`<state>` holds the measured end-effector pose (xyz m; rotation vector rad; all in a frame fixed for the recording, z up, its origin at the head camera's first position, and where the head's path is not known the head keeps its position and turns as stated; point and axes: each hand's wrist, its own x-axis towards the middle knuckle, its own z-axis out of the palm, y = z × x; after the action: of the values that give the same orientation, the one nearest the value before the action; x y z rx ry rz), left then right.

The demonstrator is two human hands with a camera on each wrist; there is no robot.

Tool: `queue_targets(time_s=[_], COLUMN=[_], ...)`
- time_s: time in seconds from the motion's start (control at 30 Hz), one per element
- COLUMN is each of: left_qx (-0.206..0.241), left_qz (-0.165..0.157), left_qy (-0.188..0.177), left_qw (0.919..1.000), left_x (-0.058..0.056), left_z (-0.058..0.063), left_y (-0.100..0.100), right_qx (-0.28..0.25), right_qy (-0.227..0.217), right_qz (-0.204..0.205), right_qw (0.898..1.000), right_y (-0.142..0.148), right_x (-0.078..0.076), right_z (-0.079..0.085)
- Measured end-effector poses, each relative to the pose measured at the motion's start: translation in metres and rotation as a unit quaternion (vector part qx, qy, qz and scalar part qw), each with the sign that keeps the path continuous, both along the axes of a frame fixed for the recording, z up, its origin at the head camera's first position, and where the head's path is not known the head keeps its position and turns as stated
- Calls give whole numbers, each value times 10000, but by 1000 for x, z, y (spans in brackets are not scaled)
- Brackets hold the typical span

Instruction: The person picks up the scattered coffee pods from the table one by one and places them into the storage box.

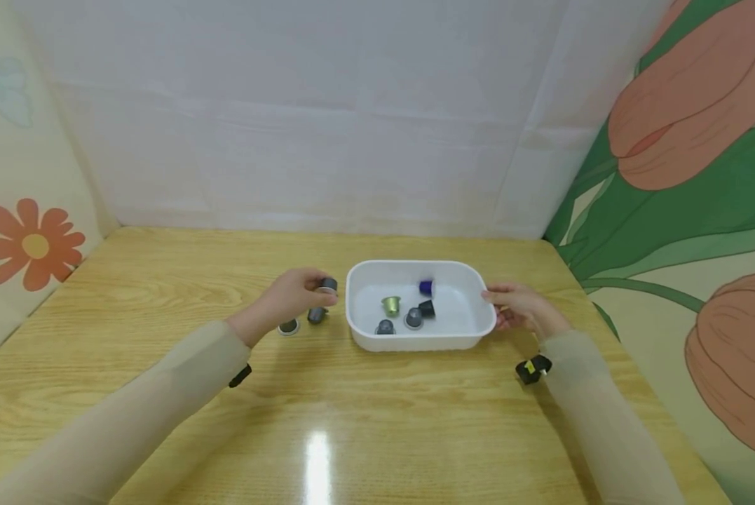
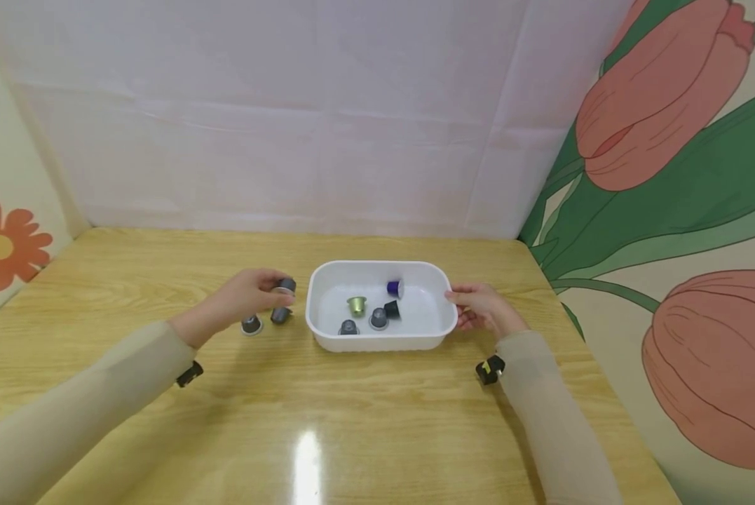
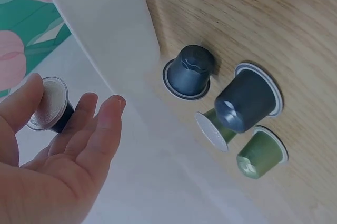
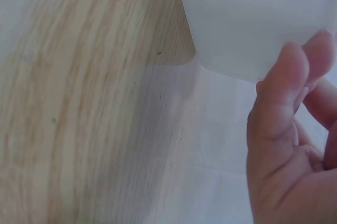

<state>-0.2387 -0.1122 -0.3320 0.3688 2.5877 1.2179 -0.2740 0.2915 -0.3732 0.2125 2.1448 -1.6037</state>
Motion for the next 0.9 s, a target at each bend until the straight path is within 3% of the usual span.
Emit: queue_targets(time_s=[0.3,0.57,0.9], left_qx=[2,255,139], left_qz=[-55,-101,7], left_qy=[-69,-382,-296], left_qw=[10000,9989,9995], left_x=[-4,-6,-3], left_z=[2,3,7], left_y=[12,22,35], right_qx=[3,21,29], right_qy=[-4,-20,-57], right_qz=[-21,-41,-27], right_qw=[10000,10000,10000], right_y=[0,0,-1], right_x=[0,-1,-1], right_z=[-1,-1,0])
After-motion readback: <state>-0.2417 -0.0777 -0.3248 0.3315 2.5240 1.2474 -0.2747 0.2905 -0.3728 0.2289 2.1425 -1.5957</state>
